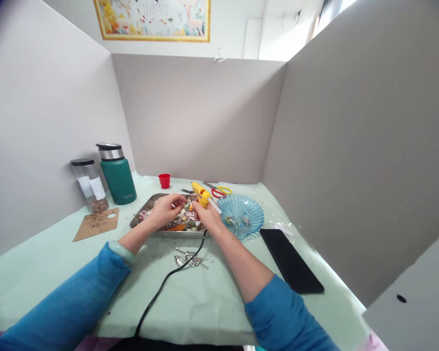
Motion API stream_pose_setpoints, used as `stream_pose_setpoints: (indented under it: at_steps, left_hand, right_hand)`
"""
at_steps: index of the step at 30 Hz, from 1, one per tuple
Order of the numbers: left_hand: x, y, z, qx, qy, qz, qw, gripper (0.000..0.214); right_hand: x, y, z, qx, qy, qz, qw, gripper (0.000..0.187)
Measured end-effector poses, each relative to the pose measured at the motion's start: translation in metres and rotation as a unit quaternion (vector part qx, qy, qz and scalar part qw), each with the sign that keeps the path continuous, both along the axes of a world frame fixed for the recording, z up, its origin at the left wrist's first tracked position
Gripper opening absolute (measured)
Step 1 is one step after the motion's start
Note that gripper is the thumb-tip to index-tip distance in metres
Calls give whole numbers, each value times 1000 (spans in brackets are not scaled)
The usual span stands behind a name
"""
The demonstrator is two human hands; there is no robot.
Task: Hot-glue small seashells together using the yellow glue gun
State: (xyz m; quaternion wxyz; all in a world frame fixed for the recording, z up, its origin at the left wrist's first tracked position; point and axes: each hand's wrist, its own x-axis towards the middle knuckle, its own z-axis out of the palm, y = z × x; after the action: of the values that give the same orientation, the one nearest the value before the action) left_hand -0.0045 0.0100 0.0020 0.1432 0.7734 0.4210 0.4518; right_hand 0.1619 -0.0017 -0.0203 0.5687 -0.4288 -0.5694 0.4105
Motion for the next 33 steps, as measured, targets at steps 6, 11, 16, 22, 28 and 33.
stream_pose_setpoints:
  at_steps: [6, 11, 16, 22, 28, 33]
  left_hand:
    - [-4, 4, -2, 10, 1, 16, 1000, 19]
    - [-11, 13, -2, 14, 25, 69, 997, 17]
    - [-17, 16, 1, 16, 30, 93, 995, 14]
    - [-19, 16, 4, -6, 8, 101, 995, 15]
    - [-20, 18, 3, -40, -42, 74, 996, 16]
    - [-19, 20, 2, -72, -93, 52, 992, 14]
  right_hand:
    - [1, -2, 1, 3, -9, -7, 1000, 18]
    - [1, 3, -4, 9, -6, -7, 1000, 20]
    - [3, 10, -12, 16, -26, -10, 999, 20]
    - [4, 7, -9, 18, -39, -12, 999, 19]
    - [1, -2, 0, 4, -28, -16, 999, 19]
    - [1, -3, 1, 1, -19, -11, 1000, 21]
